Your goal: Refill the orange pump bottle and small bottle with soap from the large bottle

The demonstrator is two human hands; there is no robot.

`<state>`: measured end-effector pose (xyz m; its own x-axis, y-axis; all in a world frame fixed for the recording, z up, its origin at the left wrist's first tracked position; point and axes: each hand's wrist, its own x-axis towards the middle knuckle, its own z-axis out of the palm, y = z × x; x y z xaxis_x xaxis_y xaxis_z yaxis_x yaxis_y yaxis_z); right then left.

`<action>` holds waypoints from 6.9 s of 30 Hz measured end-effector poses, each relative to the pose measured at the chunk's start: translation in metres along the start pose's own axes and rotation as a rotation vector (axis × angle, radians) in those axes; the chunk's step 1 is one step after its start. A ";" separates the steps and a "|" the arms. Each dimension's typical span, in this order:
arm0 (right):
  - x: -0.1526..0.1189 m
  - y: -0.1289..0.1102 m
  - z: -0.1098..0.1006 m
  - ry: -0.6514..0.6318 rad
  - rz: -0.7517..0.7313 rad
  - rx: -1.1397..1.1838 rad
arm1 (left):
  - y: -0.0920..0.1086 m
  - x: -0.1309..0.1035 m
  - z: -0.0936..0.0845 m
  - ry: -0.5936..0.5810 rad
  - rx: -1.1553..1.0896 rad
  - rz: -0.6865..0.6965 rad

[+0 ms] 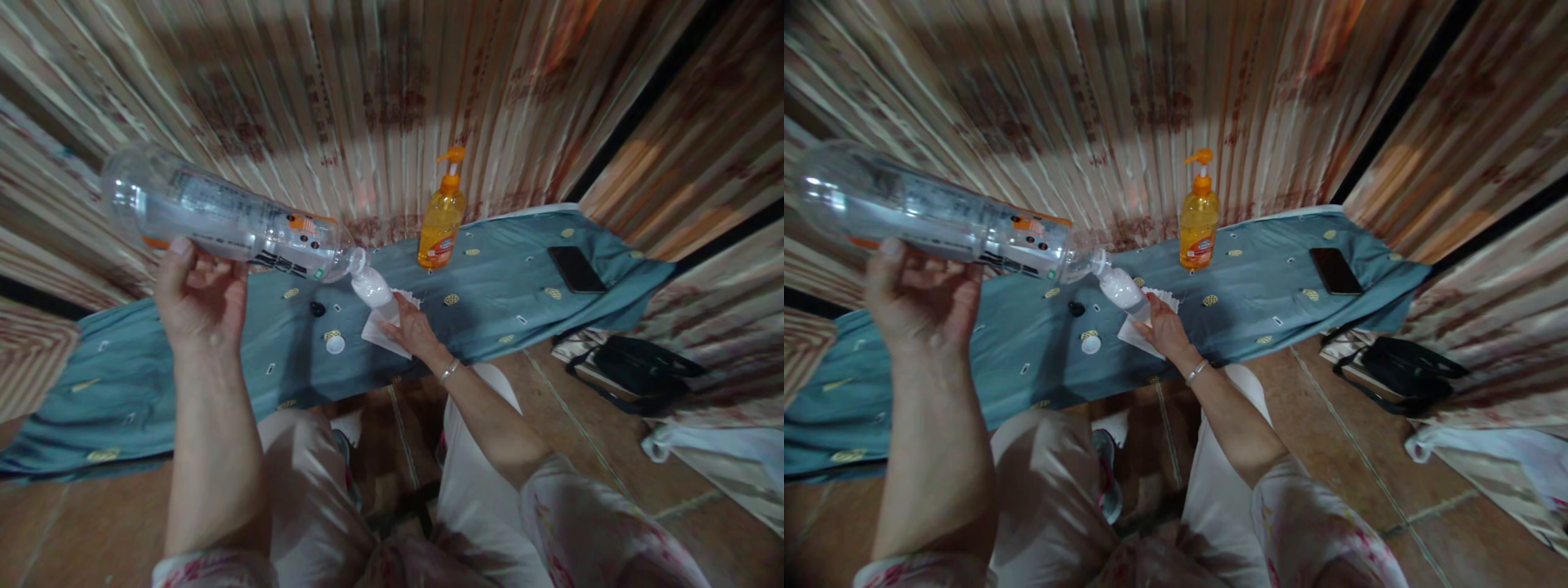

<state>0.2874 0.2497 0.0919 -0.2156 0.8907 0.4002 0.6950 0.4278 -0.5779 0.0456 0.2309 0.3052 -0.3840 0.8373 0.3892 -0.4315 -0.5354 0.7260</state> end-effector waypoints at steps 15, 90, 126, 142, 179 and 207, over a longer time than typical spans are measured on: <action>0.000 -0.001 -0.001 -0.004 0.007 0.002 | -0.001 0.002 -0.003 -0.001 -0.004 -0.008; 0.000 -0.003 -0.001 -0.014 0.021 -0.023 | 0.004 0.004 0.003 -0.035 -0.021 -0.018; 0.000 -0.002 0.000 -0.006 -0.008 -0.020 | 0.007 0.006 0.004 -0.075 0.159 0.018; 0.000 -0.001 0.000 -0.007 0.010 -0.011 | 0.009 0.006 0.008 -0.112 0.162 0.028; 0.000 -0.002 0.000 -0.009 0.015 -0.008 | 0.012 0.005 0.017 -0.138 0.130 0.034; 0.001 -0.006 -0.003 -0.024 0.053 -0.009 | -0.011 -0.017 -0.018 0.221 -0.088 -0.079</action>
<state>0.2851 0.2476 0.0986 -0.1949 0.9154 0.3523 0.7120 0.3791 -0.5910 0.0417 0.2208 0.2805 -0.5113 0.8375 0.1929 -0.5329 -0.4851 0.6933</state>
